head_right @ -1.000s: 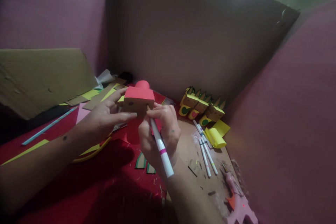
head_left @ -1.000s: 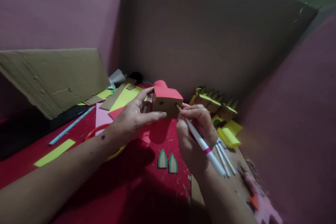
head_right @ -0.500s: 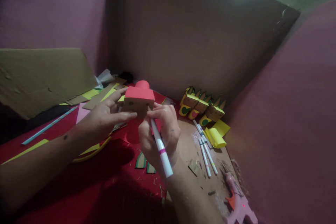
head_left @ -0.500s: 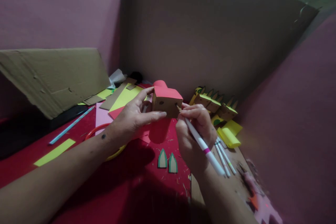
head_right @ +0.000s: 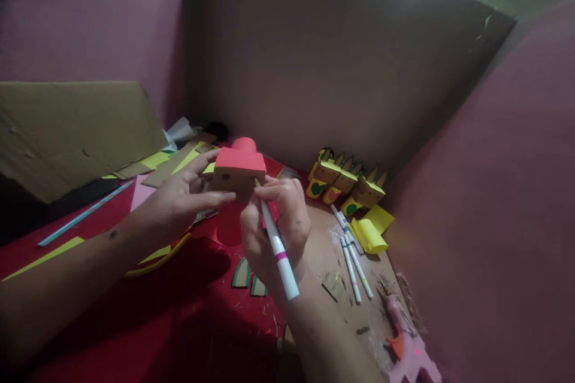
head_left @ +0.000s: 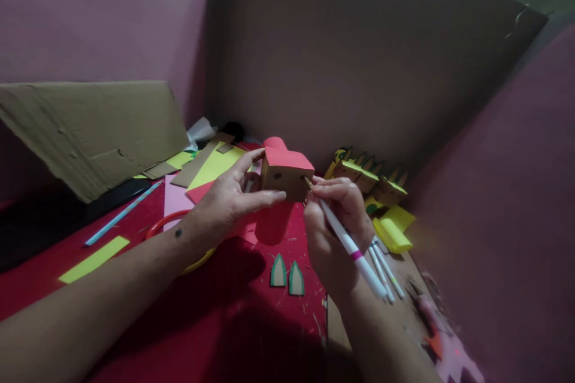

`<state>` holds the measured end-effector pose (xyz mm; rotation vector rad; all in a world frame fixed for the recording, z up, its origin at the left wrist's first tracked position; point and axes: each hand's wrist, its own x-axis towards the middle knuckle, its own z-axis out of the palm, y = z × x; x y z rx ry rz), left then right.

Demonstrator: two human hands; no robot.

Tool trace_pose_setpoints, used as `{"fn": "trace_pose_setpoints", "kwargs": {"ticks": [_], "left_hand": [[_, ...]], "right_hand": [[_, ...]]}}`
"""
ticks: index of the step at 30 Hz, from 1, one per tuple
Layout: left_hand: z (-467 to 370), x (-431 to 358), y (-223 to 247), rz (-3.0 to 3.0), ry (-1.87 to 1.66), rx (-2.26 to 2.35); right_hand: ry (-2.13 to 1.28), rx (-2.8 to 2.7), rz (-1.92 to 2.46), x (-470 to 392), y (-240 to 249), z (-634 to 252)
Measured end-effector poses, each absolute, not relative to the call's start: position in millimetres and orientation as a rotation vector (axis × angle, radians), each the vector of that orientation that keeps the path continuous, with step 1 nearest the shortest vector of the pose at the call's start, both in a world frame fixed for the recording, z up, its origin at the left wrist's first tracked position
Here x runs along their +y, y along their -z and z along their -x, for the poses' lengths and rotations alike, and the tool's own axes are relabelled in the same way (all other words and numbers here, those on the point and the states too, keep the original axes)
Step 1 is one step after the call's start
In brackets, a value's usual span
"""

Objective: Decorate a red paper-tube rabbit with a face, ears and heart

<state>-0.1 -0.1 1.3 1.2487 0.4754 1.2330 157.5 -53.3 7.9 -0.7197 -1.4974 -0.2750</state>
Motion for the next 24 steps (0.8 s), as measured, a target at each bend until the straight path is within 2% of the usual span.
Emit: {"fn": "trace_pose_setpoints", "kwargs": {"ticks": [24], "left_hand": [[0.9, 2.0, 0.1, -1.234, -1.232, 0.459]], "right_hand": [[0.245, -1.490, 0.691, -52.8, -3.9, -158.6]]}}
